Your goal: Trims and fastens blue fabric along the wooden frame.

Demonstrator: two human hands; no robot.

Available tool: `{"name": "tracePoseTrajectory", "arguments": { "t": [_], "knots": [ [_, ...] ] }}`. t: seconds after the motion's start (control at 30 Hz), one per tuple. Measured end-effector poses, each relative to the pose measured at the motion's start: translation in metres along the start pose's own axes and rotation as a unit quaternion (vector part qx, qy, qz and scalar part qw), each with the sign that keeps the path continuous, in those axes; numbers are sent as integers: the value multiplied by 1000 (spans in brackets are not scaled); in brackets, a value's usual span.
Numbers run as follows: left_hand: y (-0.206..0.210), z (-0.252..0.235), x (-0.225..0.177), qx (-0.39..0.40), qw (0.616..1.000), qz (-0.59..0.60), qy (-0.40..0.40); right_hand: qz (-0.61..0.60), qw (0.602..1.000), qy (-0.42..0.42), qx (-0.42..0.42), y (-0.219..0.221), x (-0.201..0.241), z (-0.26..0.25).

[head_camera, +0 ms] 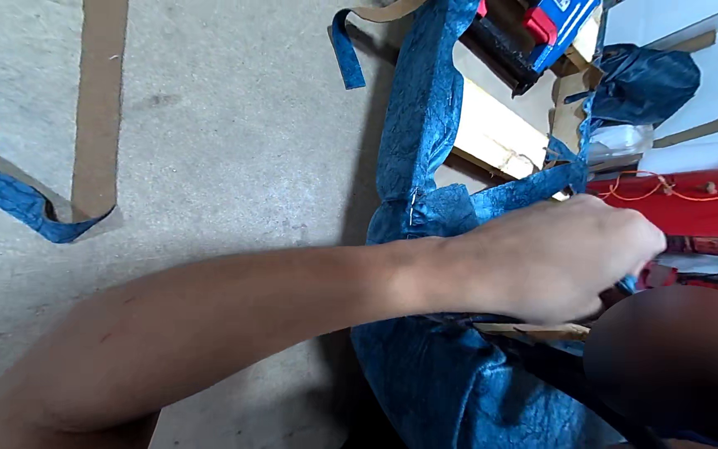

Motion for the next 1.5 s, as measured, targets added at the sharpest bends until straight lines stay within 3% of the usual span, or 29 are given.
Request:
{"name": "tracePoseTrajectory", "arguments": {
  "t": [0.17, 0.33, 0.5, 0.67, 0.77, 0.87, 1.03, 1.13, 1.2, 1.3, 1.4, 1.5],
  "knots": [
    [-30, 19, 16, -64, 993, -46, -88, 35, 999, -12, 8, 5, -14, -5],
    [-41, 32, 12, -114, 987, -36, -103, -14, 998, -26, 52, 9, -15, -18],
    [-20, 10, 15, -55, 996, 8, -68, -80, 991, -73, 74, 14, -4, -18],
    [-46, 21, 46, -148, 976, 28, -155, -106, 989, -84, 54, 10, -14, -21],
    [-32, 6, 22, -127, 984, 65, -104, -106, 989, -104, 2, 8, -14, -35],
    [-30, -3, 13, -87, 990, 44, -105, -126, 982, -137, 13, 11, -10, -32],
    [-63, 11, 38, -226, 959, 68, -154, -172, 973, -141, 55, 18, -25, -29],
    [-33, -10, 20, -151, 972, 71, -163, -195, 961, -194, -14, 13, -24, -39],
    [-23, -19, 20, -102, 977, 35, -186, -193, 959, -209, -1, 14, -24, -42],
    [-52, -4, 38, -198, 946, 50, -253, -205, 947, -240, 58, 23, -35, -47],
    [-75, 13, 40, -294, 905, 87, -295, -161, 943, -292, -15, 16, -58, -49],
    [-78, 23, 13, -215, 931, -41, -293, -106, 929, -314, -164, 1, -97, -38]
  ]
}}
Point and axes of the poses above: each hand's wrist, its own z-axis away from the middle knuckle, its own y-axis out of the palm, x = y × z, the point moved 10 cm from there along -z, towards the middle knuckle, and after that the axes turned 10 degrees about y, right-handed, at the moved point
